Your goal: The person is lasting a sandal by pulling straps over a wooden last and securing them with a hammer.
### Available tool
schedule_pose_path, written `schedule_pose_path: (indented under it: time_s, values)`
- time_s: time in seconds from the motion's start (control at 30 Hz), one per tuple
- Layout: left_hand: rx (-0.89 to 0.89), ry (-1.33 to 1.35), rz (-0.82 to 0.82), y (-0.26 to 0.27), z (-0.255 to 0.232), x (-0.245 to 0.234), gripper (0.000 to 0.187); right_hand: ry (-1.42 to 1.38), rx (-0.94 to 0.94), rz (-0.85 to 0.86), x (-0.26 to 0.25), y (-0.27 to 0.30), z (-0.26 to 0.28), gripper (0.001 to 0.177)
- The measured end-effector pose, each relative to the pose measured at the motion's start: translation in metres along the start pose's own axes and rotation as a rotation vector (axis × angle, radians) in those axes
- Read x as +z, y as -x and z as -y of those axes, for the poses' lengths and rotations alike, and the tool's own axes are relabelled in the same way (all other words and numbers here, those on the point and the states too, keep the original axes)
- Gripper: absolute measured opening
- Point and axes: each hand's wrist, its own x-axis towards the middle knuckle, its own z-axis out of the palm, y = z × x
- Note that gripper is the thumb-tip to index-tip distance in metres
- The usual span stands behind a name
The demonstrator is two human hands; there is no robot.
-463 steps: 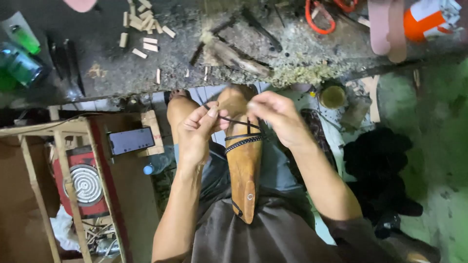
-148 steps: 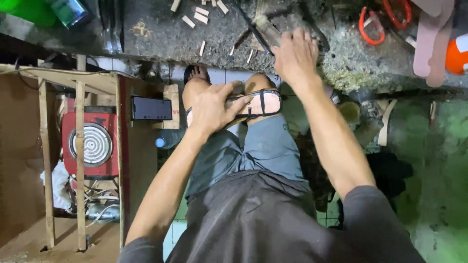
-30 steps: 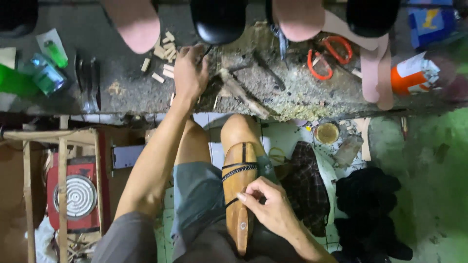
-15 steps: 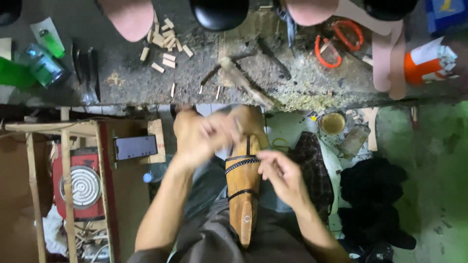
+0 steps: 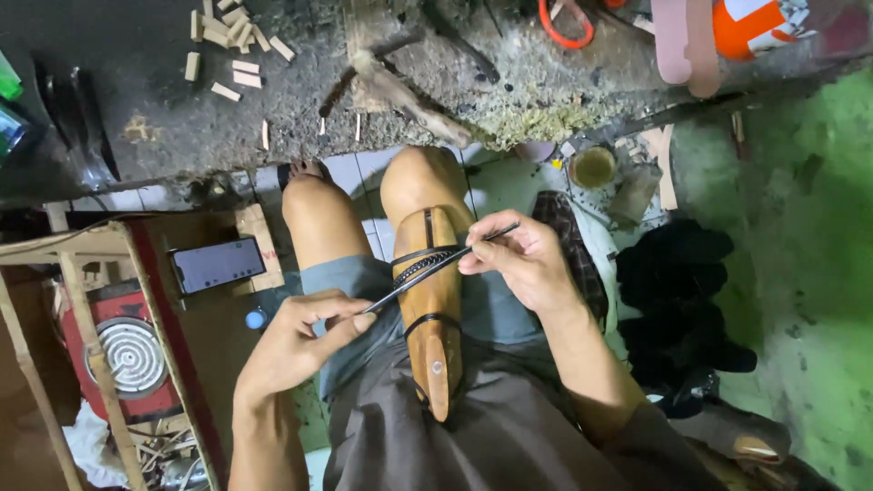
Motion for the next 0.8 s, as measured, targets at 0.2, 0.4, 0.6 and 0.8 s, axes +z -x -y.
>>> schedule_pose_path:
  time_s: [0.2,0.4,0.6,0.8]
  values:
    - [0.034,-0.239,0.022,-0.018,-0.043,0.027,0.028,0.116,-0.040,-0.027,0.015,0.002,0.000,0.020]
    - [0.035,-0.204,-0.042,-0.027,-0.022,0.039,0.023,0.202,-0.087,-0.019,0.018,0.003,-0.006,0.018]
    - [-0.034,-0.082,0.042,-0.022,-0.001,0.039,0.024,0.325,-0.132,0.001,0.009,0.002,-0.017,0.014]
    - [-0.108,0.147,0.103,-0.021,0.015,0.042,0.028,0.422,-0.146,-0.041,0.017,0.003,-0.009,0.016]
